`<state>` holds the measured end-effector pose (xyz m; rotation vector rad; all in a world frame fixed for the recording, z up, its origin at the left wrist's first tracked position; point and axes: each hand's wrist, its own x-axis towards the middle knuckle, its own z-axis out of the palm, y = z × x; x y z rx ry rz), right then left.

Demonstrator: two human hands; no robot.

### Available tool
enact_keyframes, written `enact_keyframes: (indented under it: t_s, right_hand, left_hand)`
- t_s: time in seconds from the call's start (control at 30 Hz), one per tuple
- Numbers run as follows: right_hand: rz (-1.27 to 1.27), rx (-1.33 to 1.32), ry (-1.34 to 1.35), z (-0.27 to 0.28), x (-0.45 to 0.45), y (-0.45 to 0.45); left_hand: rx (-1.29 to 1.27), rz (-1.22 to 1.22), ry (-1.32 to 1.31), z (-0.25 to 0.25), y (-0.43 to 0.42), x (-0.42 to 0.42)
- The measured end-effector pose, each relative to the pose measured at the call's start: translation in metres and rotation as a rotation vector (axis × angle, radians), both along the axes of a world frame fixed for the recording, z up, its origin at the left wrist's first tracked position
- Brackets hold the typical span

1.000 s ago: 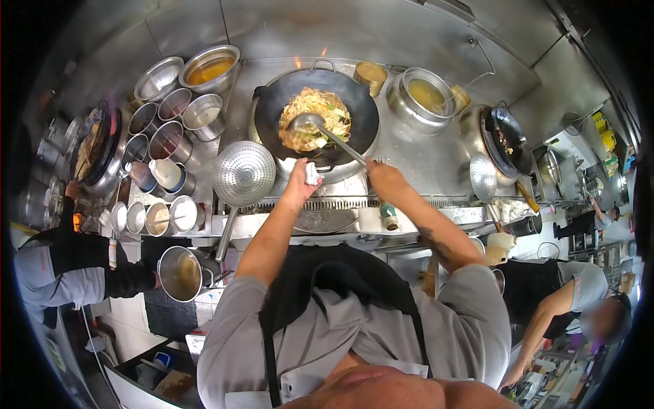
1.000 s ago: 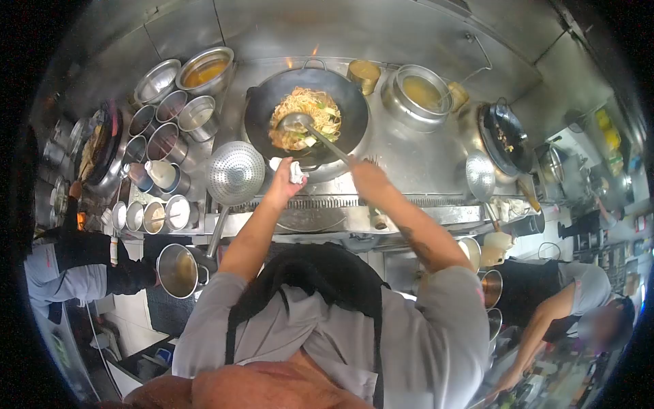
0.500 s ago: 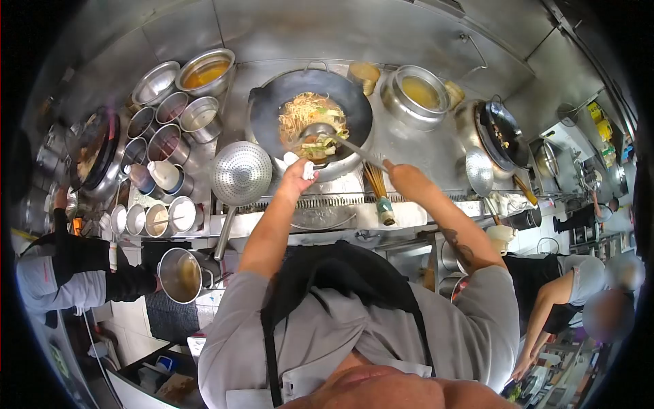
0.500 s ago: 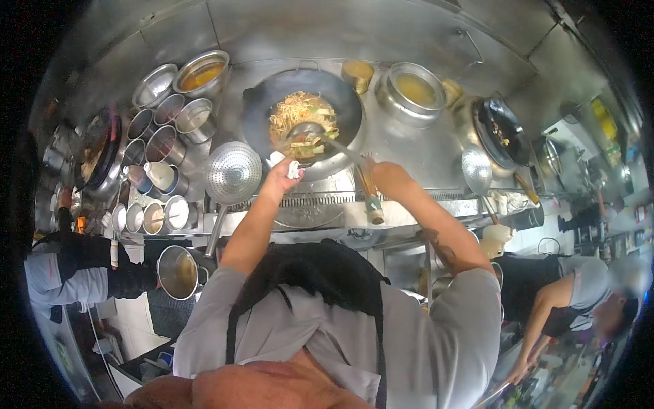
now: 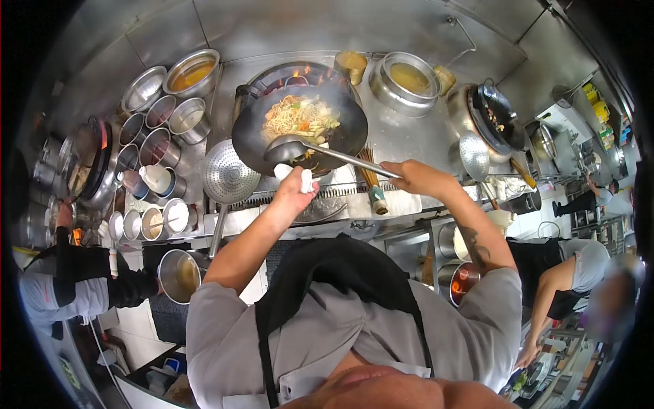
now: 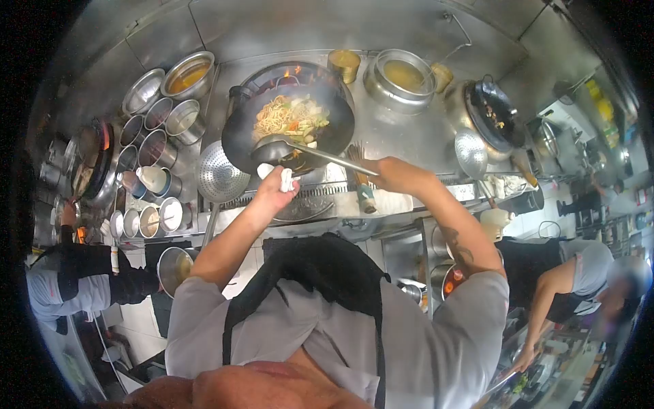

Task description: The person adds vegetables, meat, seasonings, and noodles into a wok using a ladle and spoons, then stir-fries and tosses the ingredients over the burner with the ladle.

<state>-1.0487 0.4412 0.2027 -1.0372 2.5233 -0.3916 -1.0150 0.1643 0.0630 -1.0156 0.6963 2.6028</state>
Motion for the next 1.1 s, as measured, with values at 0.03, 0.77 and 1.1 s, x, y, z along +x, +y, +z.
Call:
enact_keyframes:
  t_s: [0.03, 0.77, 1.1]
  right_hand:
    - [0.011, -0.022, -0.041, -0.003, 0.000, 0.001]
    - [0.018, 0.154, 0.277, 0.003, 0.003, -0.004]
    - [-0.018, 0.064, 0.031, -0.025, -0.014, -0.007]
  left_hand:
    - [-0.008, 0.037, -0.016, -0.002, -0.002, -0.002]
    - [-0.048, -0.011, 0.139, -0.104, -0.035, -0.063]
    - [-0.004, 0.036, -0.004, -0.018, -0.012, -0.011]
